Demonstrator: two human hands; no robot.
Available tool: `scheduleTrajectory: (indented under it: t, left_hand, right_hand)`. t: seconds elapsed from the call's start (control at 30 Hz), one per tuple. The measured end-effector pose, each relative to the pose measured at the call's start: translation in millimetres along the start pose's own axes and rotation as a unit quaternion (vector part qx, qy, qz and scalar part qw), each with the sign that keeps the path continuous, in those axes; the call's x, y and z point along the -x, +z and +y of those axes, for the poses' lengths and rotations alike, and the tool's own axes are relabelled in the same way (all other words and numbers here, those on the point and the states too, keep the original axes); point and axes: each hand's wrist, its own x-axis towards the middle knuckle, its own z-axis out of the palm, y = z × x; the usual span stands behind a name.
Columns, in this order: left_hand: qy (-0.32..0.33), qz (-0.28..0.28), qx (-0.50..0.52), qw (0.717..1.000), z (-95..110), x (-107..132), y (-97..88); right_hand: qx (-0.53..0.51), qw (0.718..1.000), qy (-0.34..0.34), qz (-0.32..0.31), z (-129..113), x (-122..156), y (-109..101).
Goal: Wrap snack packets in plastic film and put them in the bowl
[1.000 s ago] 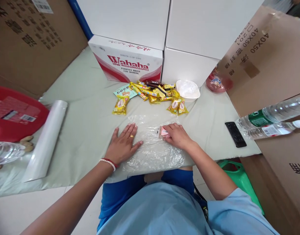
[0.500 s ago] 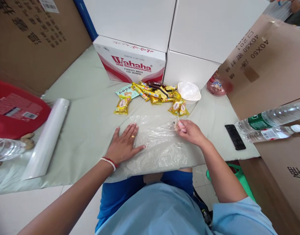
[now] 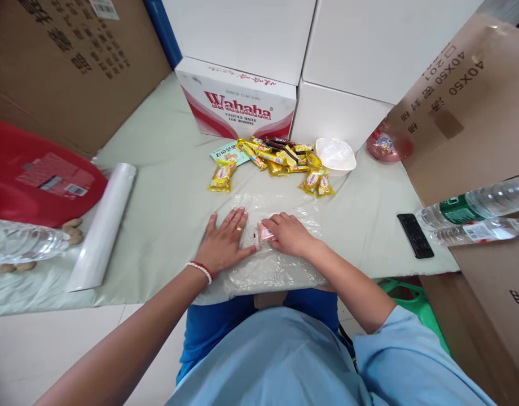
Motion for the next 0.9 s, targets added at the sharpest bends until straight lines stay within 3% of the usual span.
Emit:
scheduleTrajectory:
  t: [0.2, 0.43, 0.77, 0.9]
  left_hand:
    - [0.001, -0.003, 0.005, 1.0, 0, 0, -2.2]
    - [0.02, 0.015, 0.021, 0.999, -7, 2, 0.3]
    - [0.021, 0.028, 0.009, 0.999, -7, 4, 1.9]
    - [0.035, 0.075, 0.003, 0.997, -10, 9, 0.4]
  right_hand:
    - [-0.081, 0.993, -0.029, 0.083, 20, 22, 23]
    - [-0.035, 0.997, 0.016, 0.067, 13, 23, 21]
    - [-0.04, 0.992, 0.052, 0.104, 13, 31, 30]
    - [-0.044, 0.993, 0.041, 0.104, 13, 29, 34]
